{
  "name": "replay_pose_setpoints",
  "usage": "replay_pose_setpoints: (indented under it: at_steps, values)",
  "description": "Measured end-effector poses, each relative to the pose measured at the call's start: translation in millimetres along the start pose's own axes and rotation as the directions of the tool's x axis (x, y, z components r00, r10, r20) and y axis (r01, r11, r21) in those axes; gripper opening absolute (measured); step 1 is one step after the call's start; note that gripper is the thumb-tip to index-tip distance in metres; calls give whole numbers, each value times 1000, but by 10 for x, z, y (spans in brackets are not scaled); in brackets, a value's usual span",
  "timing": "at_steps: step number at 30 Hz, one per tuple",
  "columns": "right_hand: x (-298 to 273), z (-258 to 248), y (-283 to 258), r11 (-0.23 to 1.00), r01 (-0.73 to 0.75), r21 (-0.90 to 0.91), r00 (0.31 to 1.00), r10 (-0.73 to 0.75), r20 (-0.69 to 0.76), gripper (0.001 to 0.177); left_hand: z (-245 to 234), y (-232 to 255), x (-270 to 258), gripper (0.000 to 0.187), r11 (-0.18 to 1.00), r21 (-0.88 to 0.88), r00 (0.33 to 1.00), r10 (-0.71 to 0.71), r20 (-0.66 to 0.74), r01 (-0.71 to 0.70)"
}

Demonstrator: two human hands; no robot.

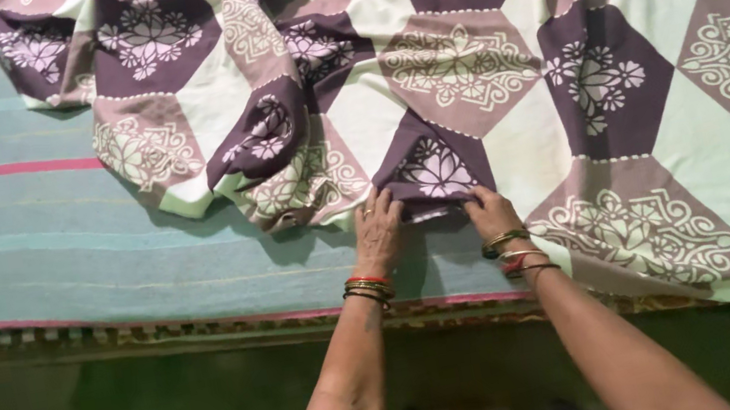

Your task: The person spreads a patterned bedsheet over a mattress on a bed frame. They smooth the fabric with both hands, pull the edges over the sides, and adjust the corners to lay flat across the surface.

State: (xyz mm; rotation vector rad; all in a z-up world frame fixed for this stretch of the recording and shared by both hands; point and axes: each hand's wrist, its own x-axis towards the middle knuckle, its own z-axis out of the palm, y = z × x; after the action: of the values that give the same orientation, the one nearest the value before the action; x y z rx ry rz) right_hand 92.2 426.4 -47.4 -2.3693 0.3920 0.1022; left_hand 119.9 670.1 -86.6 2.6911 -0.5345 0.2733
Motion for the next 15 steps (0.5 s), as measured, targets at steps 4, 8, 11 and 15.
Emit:
replay_pose_setpoints:
  at_steps: [4,8,11,15]
  values:
    - [118,10,125,994,7,106,999,-12,43,33,71,-80,87,29,998,37,990,-58,131,53]
    - [158,63,350,996,3,92,987,-18,162,34,178,-163,194,22,992,123,985,-59,162,39]
    - [221,107,531,981,50,188,989,-75,129,34,61,-276,164,36,997,75,989,18,149,-29]
    - [187,1,512,818,574,-36,793,-545,272,35,-159,-470,95,40,996,79,984,37,174,-51]
